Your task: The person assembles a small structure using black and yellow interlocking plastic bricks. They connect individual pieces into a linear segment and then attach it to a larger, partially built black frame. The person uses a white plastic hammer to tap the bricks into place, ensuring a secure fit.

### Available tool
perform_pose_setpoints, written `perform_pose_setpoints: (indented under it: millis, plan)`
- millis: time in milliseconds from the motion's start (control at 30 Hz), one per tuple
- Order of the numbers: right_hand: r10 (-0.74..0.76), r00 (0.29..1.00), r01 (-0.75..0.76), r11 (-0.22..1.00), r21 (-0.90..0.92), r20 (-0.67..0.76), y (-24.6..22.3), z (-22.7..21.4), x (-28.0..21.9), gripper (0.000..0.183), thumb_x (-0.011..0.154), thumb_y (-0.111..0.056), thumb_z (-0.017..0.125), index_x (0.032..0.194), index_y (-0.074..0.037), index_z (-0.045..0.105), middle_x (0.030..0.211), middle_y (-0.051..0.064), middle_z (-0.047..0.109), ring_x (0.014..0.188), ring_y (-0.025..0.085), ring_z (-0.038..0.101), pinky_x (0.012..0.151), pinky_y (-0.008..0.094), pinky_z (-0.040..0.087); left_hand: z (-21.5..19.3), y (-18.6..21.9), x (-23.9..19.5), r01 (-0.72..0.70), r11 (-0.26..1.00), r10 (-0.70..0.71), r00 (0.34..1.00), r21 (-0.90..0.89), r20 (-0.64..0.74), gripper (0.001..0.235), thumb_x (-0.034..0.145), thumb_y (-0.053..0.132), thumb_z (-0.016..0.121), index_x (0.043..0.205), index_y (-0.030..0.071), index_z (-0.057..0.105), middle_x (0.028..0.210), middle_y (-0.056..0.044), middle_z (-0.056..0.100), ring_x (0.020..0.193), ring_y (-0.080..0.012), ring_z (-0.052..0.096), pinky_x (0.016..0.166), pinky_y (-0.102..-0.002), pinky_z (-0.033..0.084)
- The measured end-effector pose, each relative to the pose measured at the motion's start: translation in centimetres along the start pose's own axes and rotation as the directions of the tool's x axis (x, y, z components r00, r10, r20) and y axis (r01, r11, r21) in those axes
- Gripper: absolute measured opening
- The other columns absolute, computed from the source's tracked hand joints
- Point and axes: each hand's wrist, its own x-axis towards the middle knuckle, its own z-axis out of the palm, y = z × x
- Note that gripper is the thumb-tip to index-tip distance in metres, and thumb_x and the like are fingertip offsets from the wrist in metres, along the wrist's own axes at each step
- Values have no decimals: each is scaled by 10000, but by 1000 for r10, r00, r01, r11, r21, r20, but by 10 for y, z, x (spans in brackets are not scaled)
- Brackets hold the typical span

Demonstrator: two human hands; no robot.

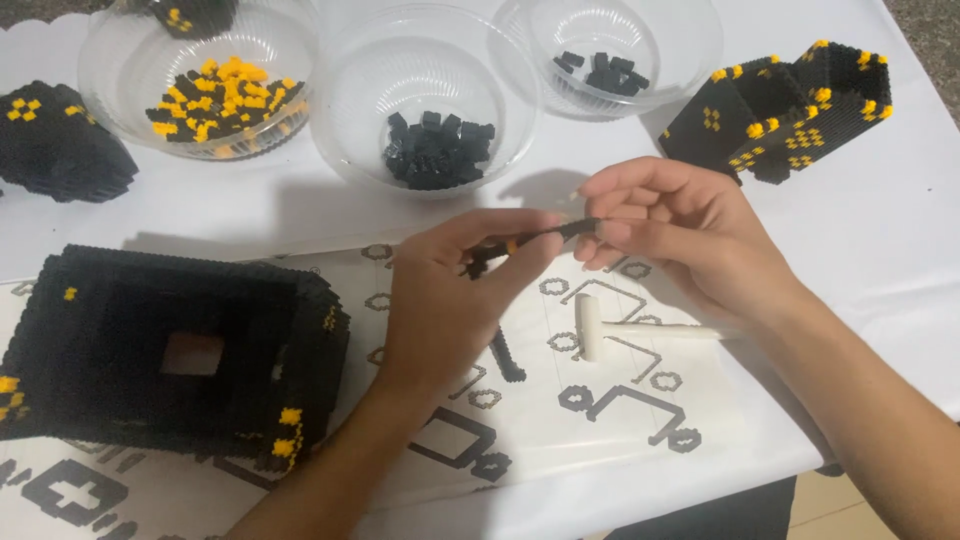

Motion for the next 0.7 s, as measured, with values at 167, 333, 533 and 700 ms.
perform_pose_setpoints:
  millis: [167,333,533,700]
  plan:
    - [4,1000,-4,1000,5,13,-1,3,-1,259,862,24,596,1120,10,599,872,78,653,772,202,695,730,276,587,3,-6,-2,-3,999,2,1000,40,2,183,785,174,685,959,123,703,851,-5,723,806,-85,676,729,-200,547]
    - [16,1000,-16,1000,-6,16,0,3,-1,276,854,38,600,1127,2,604,912,75,679,804,223,715,754,293,592,4,-1,-4,-31,999,30,999,34,33,207,782,222,676,969,136,665,819,14,692,801,-89,677,764,-222,555]
    - [25,1000,-25,999,-25,4,0,2,-1,286,837,47,605,1122,19,600,884,72,667,751,201,704,745,295,605,2,1,-4,12,1000,-12,999,-2,47,99,789,167,703,882,136,684,804,48,703,698,-46,612,653,-178,497]
    - [50,996,-53,998,-46,-69,1,-1,-1,275,807,45,640,1079,6,617,848,91,690,698,218,701,677,275,581,1,4,-6,-42,999,41,999,29,23,97,773,160,721,862,123,711,810,42,721,681,-47,602,673,-176,508]
